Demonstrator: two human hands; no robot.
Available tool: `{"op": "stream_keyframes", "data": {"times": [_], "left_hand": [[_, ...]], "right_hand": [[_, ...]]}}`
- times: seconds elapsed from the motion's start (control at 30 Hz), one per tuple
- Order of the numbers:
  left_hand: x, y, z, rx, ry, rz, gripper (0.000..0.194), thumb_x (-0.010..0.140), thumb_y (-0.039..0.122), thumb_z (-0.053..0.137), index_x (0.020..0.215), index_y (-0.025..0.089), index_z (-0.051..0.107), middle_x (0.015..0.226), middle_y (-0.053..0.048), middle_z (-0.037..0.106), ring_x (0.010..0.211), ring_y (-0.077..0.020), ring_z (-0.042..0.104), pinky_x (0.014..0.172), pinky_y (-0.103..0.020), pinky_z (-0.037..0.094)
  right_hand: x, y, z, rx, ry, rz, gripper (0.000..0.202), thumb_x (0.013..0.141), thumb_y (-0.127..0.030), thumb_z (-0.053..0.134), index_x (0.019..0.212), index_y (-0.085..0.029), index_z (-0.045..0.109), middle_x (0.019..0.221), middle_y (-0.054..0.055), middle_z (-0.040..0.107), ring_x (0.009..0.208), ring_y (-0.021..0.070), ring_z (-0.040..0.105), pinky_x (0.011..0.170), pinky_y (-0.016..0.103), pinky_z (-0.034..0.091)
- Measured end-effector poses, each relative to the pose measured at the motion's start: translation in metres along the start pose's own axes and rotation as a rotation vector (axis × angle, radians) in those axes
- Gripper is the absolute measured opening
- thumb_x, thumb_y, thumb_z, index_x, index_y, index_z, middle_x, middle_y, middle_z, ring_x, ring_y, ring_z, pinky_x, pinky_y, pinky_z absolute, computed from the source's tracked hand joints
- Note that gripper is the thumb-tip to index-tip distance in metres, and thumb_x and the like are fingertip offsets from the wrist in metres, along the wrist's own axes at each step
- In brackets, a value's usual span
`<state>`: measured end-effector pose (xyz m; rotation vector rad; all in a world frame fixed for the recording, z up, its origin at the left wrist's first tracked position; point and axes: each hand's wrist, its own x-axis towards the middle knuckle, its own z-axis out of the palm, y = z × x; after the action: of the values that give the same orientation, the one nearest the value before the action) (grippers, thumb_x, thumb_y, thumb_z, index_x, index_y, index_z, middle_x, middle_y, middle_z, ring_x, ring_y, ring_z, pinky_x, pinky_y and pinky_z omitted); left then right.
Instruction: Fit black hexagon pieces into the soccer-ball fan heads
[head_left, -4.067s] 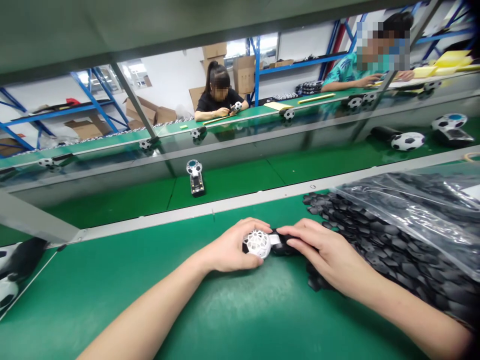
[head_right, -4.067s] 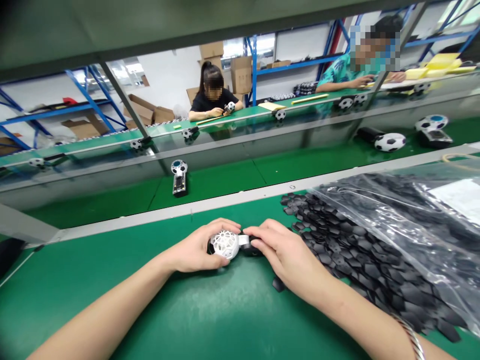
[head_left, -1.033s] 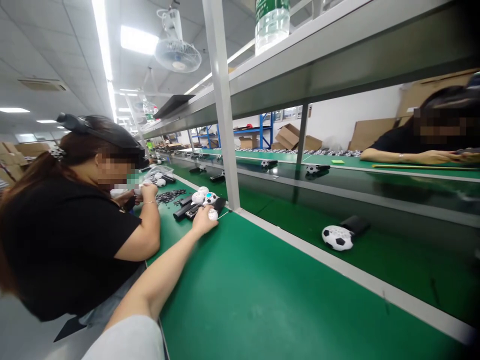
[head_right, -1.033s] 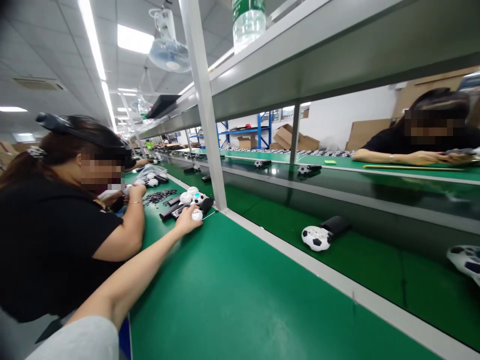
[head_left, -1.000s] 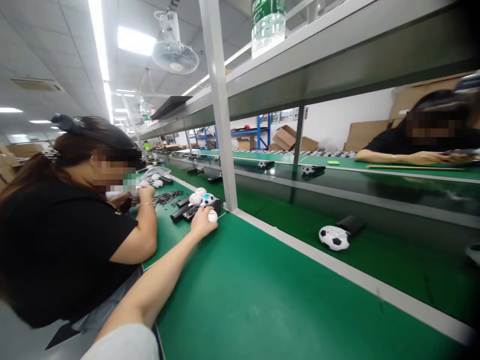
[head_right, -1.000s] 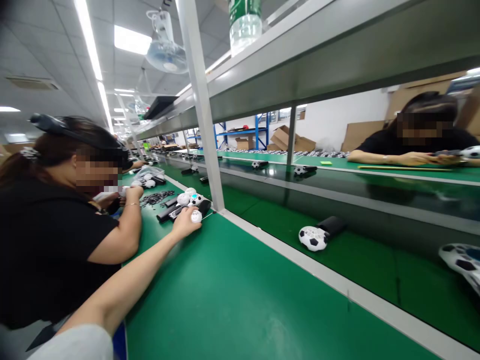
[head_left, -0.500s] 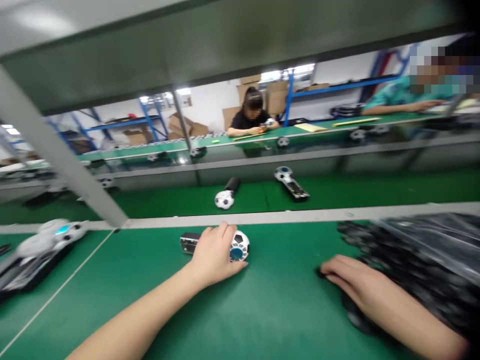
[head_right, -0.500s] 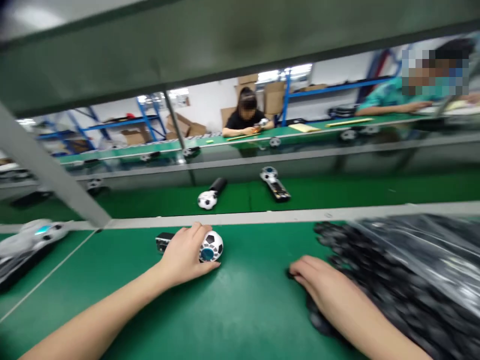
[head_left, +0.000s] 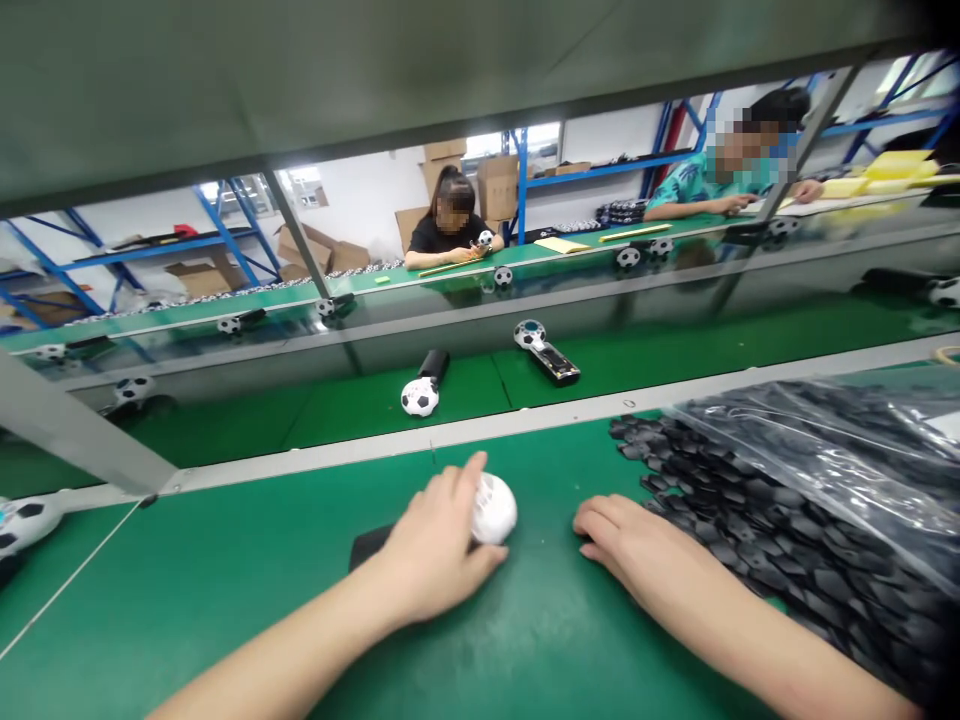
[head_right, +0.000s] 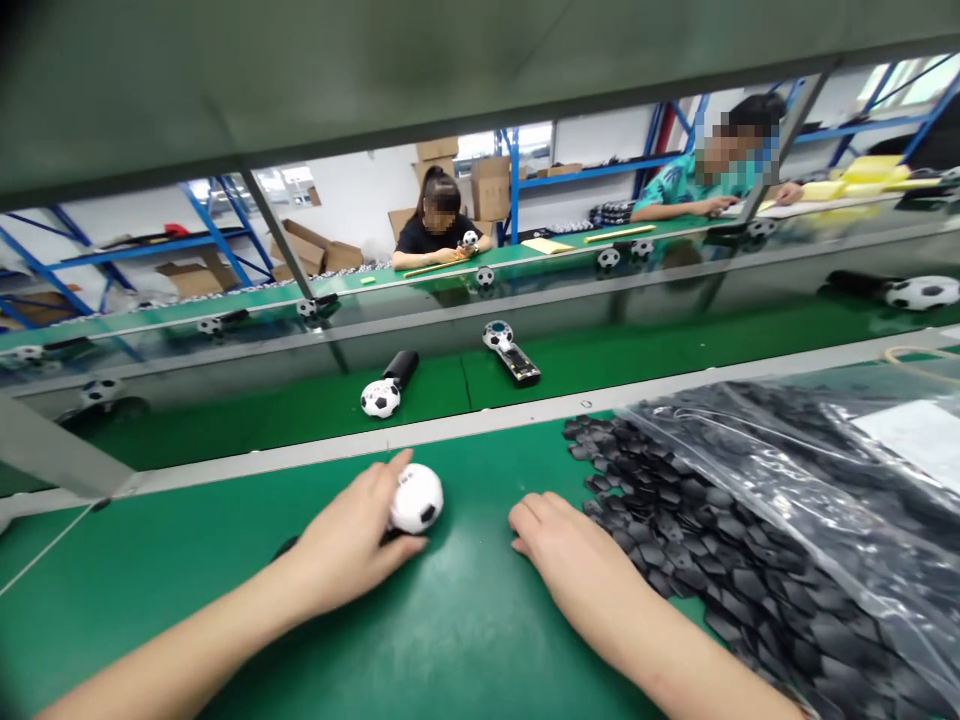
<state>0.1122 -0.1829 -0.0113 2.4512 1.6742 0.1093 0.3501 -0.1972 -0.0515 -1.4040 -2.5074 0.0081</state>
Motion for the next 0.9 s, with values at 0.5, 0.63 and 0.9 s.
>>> {"op": "stream_keyframes", "data": {"times": [0.5, 0.63, 0.9], "left_hand": [[0.034, 0.041, 0.021, -0.036, 0.004, 0.144, 0.079, 0.078, 0.037, 0.054, 0.14, 0.022, 0.007, 0.117, -0.014, 0.046, 0.094, -0.0279, 0.056, 0.08, -0.039, 0.046], [0.032, 0.047, 0.023, 0.015, 0.037, 0.17, 0.075, 0.08, 0.035, 0.05, 0.14, 0.021, 0.007, 0.113, -0.014, 0.047, 0.091, -0.0281, 0.056, 0.078, -0.04, 0.047], [0.033, 0.038, 0.019, -0.212, -0.007, 0.188, 0.089, 0.066, 0.042, 0.066, 0.138, 0.024, 0.017, 0.12, -0.01, 0.049, 0.106, -0.0293, 0.051, 0.087, -0.04, 0.045]], "right_hand": [[0.004, 0.009, 0.004, -0.176, 0.001, -0.018, 0.025, 0.076, 0.001, 0.04, 0.081, -0.012, 0.061, 0.075, 0.009, 0.059, 0.071, 0.0229, 0.055, 0.065, 0.036, 0.048], [0.004, 0.014, -0.001, 0.129, 0.078, 0.085, 0.032, 0.085, -0.007, 0.037, 0.108, -0.016, 0.057, 0.086, 0.008, 0.06, 0.081, 0.0203, 0.058, 0.069, 0.032, 0.049], [0.002, 0.011, -0.021, 0.687, 0.148, 0.263, 0.016, 0.085, -0.028, 0.051, 0.085, -0.023, 0.066, 0.087, 0.003, 0.064, 0.083, 0.0188, 0.061, 0.076, 0.031, 0.049]]}}
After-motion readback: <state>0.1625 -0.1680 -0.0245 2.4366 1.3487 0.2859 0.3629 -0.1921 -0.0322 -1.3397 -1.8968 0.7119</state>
